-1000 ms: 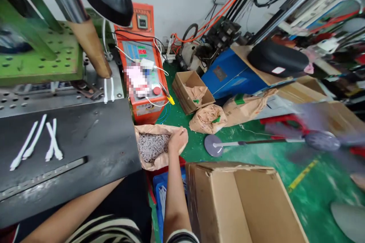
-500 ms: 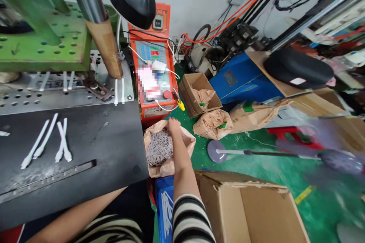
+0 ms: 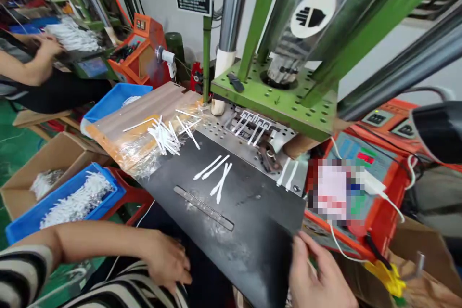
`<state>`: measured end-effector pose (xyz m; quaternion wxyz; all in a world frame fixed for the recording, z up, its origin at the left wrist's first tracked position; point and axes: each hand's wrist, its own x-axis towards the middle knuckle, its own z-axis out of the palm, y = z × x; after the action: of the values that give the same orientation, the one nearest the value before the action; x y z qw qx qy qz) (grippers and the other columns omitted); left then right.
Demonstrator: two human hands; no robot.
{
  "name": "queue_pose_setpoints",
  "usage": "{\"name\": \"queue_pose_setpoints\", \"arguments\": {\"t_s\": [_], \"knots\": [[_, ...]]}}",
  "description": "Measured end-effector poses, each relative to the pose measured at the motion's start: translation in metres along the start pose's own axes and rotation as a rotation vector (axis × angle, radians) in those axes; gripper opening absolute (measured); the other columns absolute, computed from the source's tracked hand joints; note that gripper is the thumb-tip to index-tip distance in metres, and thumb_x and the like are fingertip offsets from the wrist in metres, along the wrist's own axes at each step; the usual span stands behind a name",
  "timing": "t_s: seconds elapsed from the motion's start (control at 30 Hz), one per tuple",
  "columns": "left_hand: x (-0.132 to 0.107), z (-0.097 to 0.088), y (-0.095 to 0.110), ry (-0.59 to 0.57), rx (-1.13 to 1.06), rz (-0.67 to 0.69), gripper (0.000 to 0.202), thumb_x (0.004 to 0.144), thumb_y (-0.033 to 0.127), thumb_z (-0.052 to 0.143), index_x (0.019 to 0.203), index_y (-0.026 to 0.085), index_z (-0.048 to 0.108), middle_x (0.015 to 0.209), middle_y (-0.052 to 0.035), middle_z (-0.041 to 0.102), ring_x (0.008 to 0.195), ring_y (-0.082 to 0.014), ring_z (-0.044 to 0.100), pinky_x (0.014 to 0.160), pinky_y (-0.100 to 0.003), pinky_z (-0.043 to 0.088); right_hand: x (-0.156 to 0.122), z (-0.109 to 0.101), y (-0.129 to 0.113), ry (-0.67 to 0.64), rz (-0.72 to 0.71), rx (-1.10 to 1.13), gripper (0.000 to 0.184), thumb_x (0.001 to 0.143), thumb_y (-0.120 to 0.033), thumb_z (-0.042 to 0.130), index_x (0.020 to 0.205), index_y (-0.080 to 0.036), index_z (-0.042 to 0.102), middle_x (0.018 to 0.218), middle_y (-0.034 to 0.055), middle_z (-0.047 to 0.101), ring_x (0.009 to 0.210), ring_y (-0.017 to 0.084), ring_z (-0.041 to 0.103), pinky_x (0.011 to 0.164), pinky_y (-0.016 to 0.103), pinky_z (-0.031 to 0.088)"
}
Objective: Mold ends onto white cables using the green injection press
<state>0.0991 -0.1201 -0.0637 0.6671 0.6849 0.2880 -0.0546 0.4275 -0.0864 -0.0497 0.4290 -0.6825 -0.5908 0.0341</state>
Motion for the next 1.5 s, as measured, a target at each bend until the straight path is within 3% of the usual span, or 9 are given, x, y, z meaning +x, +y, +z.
{"name": "queue_pose_setpoints", "arguments": {"t_s": [0.13, 0.27, 0.37, 0.53, 0.7, 0.87, 1.03, 1.2, 1.5], "knots": [[-0.102, -0.075, 0.027, -0.094, 0.332, 0.333, 0.023, 0.091, 0.02, 0.057, 0.11, 0.022, 0.07, 0.097, -0.0078, 0.075, 0.091, -0.0226, 0.07, 0.081, -0.03, 0.053, 0.042, 0.049, -0.107, -0.467, -0.469, 0.047, 0.028, 0.097, -0.037, 0.053, 0.106, -0.022, 0.074, 0.1, 0.0068, 0.075, 0.087, 0.021, 0.071, 0.08, 0.031, 0.055], [-0.153, -0.148, 0.023, 0.58, 0.756, 0.262, 0.026, 0.102, 0.021, 0.043, 0.109, 0.02, 0.068, 0.094, -0.0072, 0.071, 0.084, -0.0175, 0.064, 0.076, -0.028, 0.046, 0.082, 0.116, -0.19, -0.838, -0.575, -0.177, 0.025, 0.097, -0.02, 0.053, 0.107, -0.023, 0.076, 0.097, 0.0059, 0.073, 0.092, 0.02, 0.07, 0.082, 0.027, 0.052], [-0.156, -0.185, -0.002, 0.872, 1.163, 0.117, 0.027, 0.103, 0.021, 0.04, 0.099, 0.018, 0.066, 0.091, -0.008, 0.067, 0.087, -0.0215, 0.058, 0.078, -0.034, 0.039, 0.1, 0.158, -0.23, -0.923, -0.549, -0.407, 0.024, 0.098, -0.022, 0.053, 0.101, -0.023, 0.077, 0.099, 0.0069, 0.073, 0.096, 0.021, 0.07, 0.081, 0.027, 0.05], [-0.144, -0.216, -0.027, 0.796, 1.362, 0.126, 0.021, 0.102, 0.025, 0.044, 0.092, 0.018, 0.061, 0.089, -0.0049, 0.063, 0.088, -0.0212, 0.054, 0.079, -0.035, 0.034, 0.107, 0.205, -0.257, -0.919, -0.486, -0.549, 0.021, 0.096, -0.024, 0.056, 0.098, -0.016, 0.075, 0.101, 0.0149, 0.073, 0.096, 0.028, 0.071, 0.079, 0.032, 0.051], [-0.133, -0.231, -0.021, 0.752, 1.37, 0.207, 0.026, 0.104, 0.021, 0.037, 0.089, 0.018, 0.058, 0.086, -0.0051, 0.061, 0.081, -0.0197, 0.052, 0.076, -0.035, 0.032, 0.104, 0.21, -0.259, -0.901, -0.506, -0.562, 0.029, 0.093, -0.004, 0.046, 0.107, -0.01, 0.07, 0.103, 0.0196, 0.071, 0.099, 0.028, 0.07, 0.082, 0.034, 0.051], [-0.111, -0.233, -0.005, 0.835, 1.047, 0.449, 0.026, 0.104, 0.022, 0.036, 0.09, 0.018, 0.057, 0.082, -0.0017, 0.063, 0.077, -0.0147, 0.057, 0.08, -0.03, 0.042, 0.091, 0.158, -0.226, -0.87, -0.448, -0.526, 0.027, 0.093, -0.004, 0.045, 0.103, -0.012, 0.069, 0.103, 0.0158, 0.068, 0.101, 0.028, 0.067, 0.08, 0.032, 0.05], [-0.092, -0.213, 0.024, 1.016, 0.618, 0.566, 0.021, 0.099, 0.022, 0.045, 0.099, 0.019, 0.066, 0.081, -0.0021, 0.068, 0.074, -0.0132, 0.065, 0.071, -0.025, 0.051, 0.039, 0.085, -0.169, -0.681, -0.213, 0.097, 0.011, 0.096, -0.016, 0.057, 0.097, -0.02, 0.067, 0.092, 0.0037, 0.072, 0.084, 0.017, 0.069, 0.078, 0.026, 0.051], [-0.074, -0.173, 0.042, 0.905, 0.038, 0.535, 0.023, 0.096, 0.022, 0.056, 0.117, 0.021, 0.067, 0.091, -0.0037, 0.075, 0.081, -0.0158, 0.074, 0.075, -0.026, 0.06, -0.017, 0.065, -0.144, -0.556, -0.211, 0.333, 0.007, 0.095, -0.018, 0.063, 0.093, -0.021, 0.069, 0.093, 0.0046, 0.075, 0.09, 0.018, 0.071, 0.084, 0.03, 0.056], [-0.035, -0.092, 0.019, 1.056, 0.607, 0.677, 0.014, 0.092, 0.012, 0.063, 0.103, 0.019, 0.067, 0.092, -0.003, 0.074, 0.087, -0.0148, 0.07, 0.08, -0.029, 0.057, -0.035, 0.076, -0.147, -0.465, -0.358, 0.292, 0.016, 0.093, -0.008, 0.057, 0.1, -0.02, 0.066, 0.096, 0.0097, 0.071, 0.089, 0.021, 0.066, 0.079, 0.037, 0.055]]}}
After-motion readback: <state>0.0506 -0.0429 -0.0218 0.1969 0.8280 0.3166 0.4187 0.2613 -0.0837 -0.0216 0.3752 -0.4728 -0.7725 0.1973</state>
